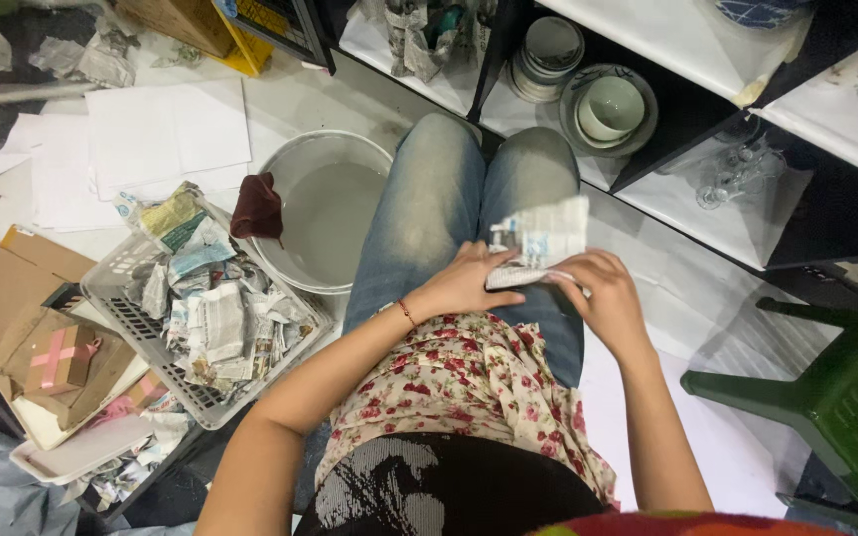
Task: The person sits on the floor and wraps various glassware items, including cups and glasses, with newspaper. They pick up each item, wrap it carefully, and place it on a nearby shelf.
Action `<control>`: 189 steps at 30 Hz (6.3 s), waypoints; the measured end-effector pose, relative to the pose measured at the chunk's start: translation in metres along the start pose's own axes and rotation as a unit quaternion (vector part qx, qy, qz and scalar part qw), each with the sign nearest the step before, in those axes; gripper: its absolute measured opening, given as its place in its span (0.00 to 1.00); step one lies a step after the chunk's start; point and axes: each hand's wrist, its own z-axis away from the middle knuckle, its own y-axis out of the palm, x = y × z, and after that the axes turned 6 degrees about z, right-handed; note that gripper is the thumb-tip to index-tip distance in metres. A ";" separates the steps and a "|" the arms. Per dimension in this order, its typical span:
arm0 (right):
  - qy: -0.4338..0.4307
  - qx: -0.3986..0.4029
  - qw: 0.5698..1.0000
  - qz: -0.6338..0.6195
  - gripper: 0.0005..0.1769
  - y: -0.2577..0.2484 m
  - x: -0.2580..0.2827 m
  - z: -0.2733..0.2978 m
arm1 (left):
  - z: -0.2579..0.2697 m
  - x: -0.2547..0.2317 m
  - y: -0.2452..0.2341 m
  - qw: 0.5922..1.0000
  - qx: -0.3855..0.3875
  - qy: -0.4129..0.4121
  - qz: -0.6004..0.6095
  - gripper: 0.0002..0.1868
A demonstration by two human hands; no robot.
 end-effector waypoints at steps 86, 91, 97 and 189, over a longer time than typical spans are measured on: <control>0.018 0.041 0.992 -0.119 0.10 0.256 0.042 -0.265 | -0.014 0.156 -0.157 0.922 -0.371 0.102 0.033 0.23; 0.004 -0.007 1.000 0.014 0.16 0.253 -0.011 -0.313 | -0.101 0.166 -0.155 0.940 -0.333 0.036 -0.061 0.35; -0.087 -0.092 0.991 0.054 0.39 0.265 -0.040 -0.357 | -0.149 0.180 -0.160 0.942 -0.321 -0.020 -0.092 0.37; 0.074 -0.092 0.992 -0.054 0.11 -0.067 0.111 -0.037 | 0.062 0.006 -0.043 0.871 -0.336 0.356 0.043 0.18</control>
